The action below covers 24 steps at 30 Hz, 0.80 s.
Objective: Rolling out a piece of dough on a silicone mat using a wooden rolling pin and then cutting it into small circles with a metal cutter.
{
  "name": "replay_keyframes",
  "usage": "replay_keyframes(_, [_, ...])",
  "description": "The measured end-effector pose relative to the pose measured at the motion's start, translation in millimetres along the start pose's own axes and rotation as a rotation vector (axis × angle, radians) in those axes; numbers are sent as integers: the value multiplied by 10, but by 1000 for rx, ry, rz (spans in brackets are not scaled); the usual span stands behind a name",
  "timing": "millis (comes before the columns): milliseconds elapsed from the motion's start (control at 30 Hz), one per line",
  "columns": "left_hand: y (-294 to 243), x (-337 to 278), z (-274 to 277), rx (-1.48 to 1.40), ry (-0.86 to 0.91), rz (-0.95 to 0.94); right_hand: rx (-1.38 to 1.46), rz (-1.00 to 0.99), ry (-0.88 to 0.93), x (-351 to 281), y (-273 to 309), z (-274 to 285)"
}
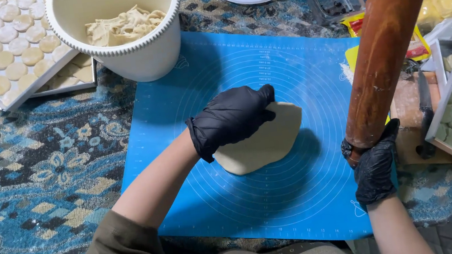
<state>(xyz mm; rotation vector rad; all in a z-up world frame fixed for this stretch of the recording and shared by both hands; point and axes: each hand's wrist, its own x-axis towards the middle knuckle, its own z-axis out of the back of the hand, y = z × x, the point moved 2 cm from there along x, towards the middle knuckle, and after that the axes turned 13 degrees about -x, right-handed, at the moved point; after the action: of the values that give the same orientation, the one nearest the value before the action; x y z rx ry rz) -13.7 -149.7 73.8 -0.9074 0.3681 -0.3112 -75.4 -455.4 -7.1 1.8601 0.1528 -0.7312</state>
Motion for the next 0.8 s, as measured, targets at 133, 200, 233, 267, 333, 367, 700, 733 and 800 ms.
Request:
replay_keyframes(133, [-516, -162, 163, -242, 4, -16, -97, 83, -158, -18, 0, -65])
replay_keyframes(200, [-615, -220, 192, -674, -127, 26, -18, 82, -182, -16, 0, -101])
replay_keyframes(233, [-524, -147, 104, -675, -128, 28, -19, 80, -181, -50, 12, -107])
replay_keyframes(267, [-430, -75, 22, -981, -167, 8, -31, 105, -151, -82, 29, -119])
replay_keyframes(333, [-322, -59, -133, -1288, -209, -15, -46, 129, -118, -3, 4, -21])
replay_keyframes(367, [-293, -122, -203, -1562, -302, 3, -33, 94, -51, 109, -49, 77])
replay_keyframes(700, [634, -522, -298, -1513, -608, 423, -242, 82, -157, -193, 97, -217])
replay_keyframes(733, [703, -541, -227, -1512, -603, 425, -240, 81, -161, -342, 161, -380])
replay_keyframes(800, [856, -599, -61, -1524, -743, 361, -718, 268, -411, -656, 346, -697])
